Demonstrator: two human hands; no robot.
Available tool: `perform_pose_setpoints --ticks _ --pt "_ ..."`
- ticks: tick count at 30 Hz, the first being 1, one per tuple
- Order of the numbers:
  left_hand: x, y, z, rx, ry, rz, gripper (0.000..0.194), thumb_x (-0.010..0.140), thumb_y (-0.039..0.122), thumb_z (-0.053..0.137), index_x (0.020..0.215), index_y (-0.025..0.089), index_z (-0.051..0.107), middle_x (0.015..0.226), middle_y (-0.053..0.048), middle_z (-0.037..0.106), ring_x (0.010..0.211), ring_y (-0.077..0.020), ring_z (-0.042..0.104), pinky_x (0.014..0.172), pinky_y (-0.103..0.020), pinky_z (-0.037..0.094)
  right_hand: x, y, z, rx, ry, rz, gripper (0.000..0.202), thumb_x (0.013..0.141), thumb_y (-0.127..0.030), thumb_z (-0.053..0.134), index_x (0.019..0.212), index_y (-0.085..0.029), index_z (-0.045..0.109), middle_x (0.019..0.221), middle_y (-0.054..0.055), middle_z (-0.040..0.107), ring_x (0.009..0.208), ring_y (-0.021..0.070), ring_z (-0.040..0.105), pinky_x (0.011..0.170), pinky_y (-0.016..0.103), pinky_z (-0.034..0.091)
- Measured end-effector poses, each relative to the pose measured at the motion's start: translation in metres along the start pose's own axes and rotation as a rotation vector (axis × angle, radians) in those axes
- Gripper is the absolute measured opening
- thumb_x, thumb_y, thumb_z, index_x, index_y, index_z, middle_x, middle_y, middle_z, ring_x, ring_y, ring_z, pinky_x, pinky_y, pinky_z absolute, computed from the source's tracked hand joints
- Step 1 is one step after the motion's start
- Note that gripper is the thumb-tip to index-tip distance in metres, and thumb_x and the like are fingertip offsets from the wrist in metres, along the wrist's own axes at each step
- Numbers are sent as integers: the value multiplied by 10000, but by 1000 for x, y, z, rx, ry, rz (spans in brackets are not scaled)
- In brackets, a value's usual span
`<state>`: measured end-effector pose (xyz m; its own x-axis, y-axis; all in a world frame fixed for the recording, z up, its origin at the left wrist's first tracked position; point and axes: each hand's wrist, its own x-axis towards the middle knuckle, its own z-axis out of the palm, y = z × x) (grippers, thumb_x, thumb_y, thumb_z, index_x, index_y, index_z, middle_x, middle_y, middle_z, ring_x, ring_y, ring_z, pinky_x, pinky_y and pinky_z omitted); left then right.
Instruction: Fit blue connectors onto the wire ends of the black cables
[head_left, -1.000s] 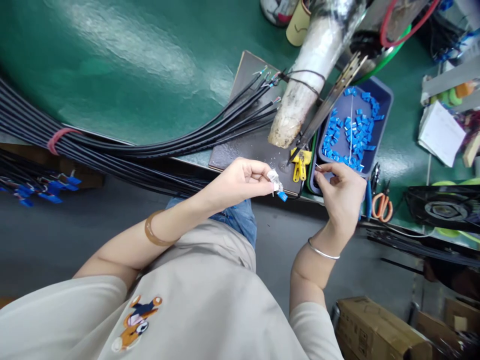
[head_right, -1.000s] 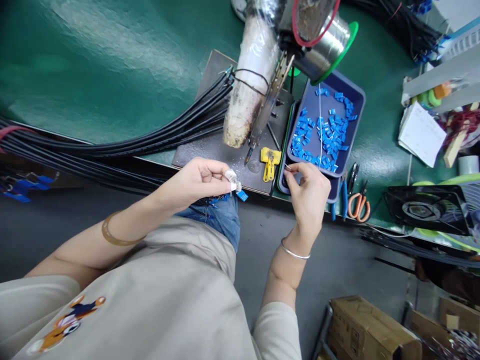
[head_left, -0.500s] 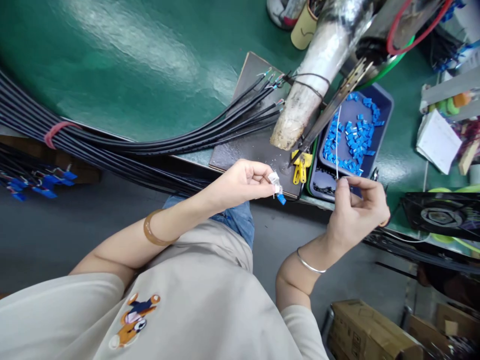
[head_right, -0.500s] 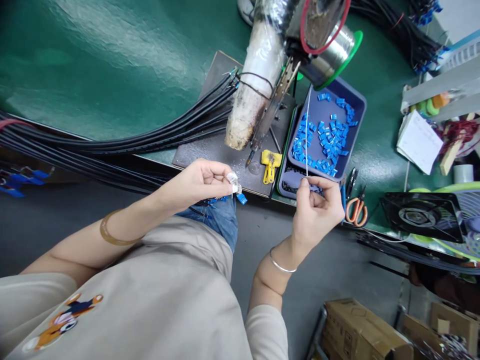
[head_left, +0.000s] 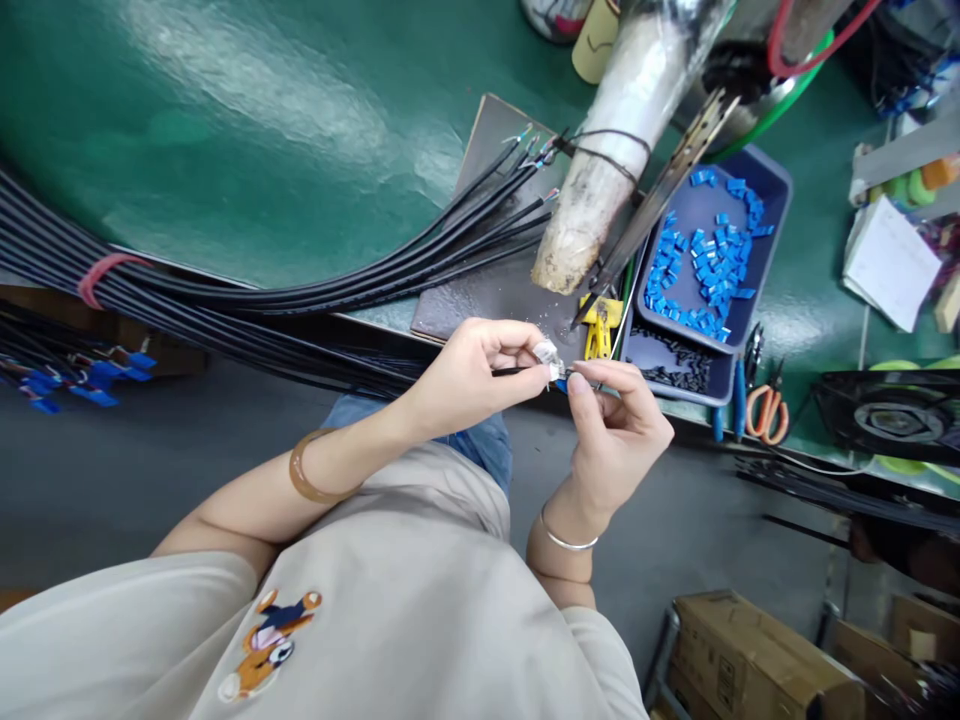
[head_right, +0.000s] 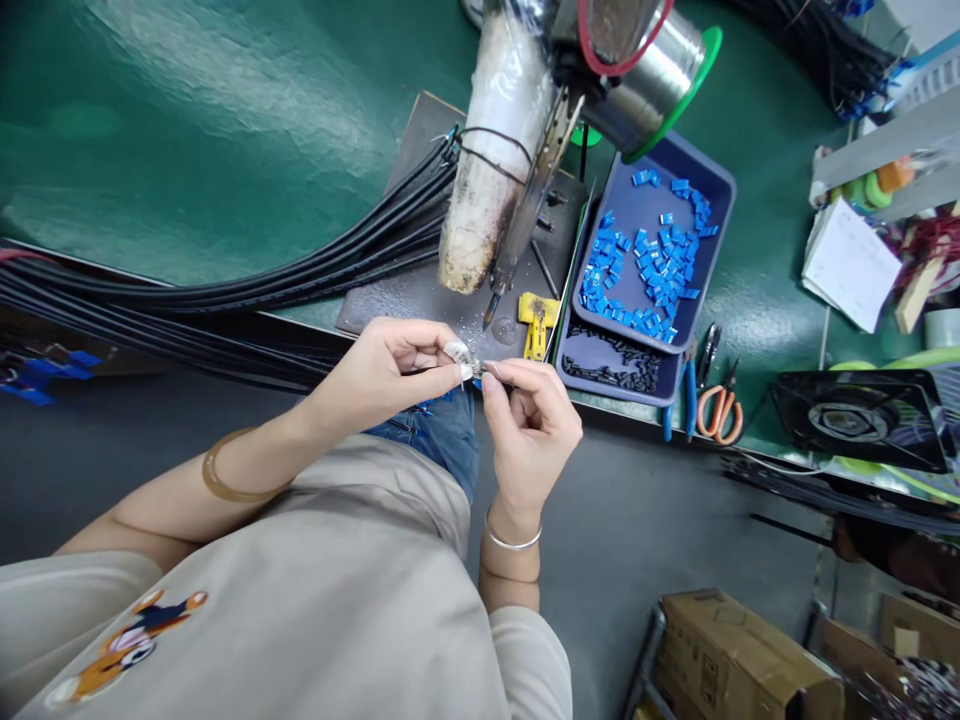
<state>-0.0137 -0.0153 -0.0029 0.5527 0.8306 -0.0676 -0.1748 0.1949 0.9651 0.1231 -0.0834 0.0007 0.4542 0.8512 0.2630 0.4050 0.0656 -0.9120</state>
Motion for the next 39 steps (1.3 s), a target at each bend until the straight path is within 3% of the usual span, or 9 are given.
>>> perform_pose_setpoints --ticks 20,25,29,35,39 --pt "1 -7 -2 27 -35 8 110 798 189 665 726 111 634 672 18 557 591 -41 465 544 -153 382 1 1 1 42 -42 -17 22 822 -207 731 838 -221 737 822 0 668 686 84 576 514 226 358" --pt "-1 -5 -3 -29 -27 -74 58 772 140 629 799 137 578 606 50 526 537 -43 466 521 -159 370 2 1 -3 24 -110 29 51 812 -183 715 852 -214 723 846 -14 655 545 34 443 461 220 284" --pt "-1 -1 -6 -80 -65 -125 76 778 130 595 847 140 562 578 39 590 528 -56 516 530 -165 384 3 0 -9 -1 -192 94 130 802 -190 709 928 -221 710 834 -35 667 448 5 308 415 216 204" --pt "1 0 -7 -96 -116 -113 120 863 243 625 849 124 619 604 16 623 561 -57 545 575 -169 421 1 -6 -10 -47 -5 -22 111 795 -225 748 904 -236 728 858 -5 713 637 73 601 476 206 357" --pt "2 0 -7 -83 -113 -112 162 828 257 676 747 125 628 585 19 593 544 -58 518 543 -172 410 -1 -8 -9 -119 93 -75 112 825 -293 726 923 -238 728 880 13 723 731 116 663 512 226 423"
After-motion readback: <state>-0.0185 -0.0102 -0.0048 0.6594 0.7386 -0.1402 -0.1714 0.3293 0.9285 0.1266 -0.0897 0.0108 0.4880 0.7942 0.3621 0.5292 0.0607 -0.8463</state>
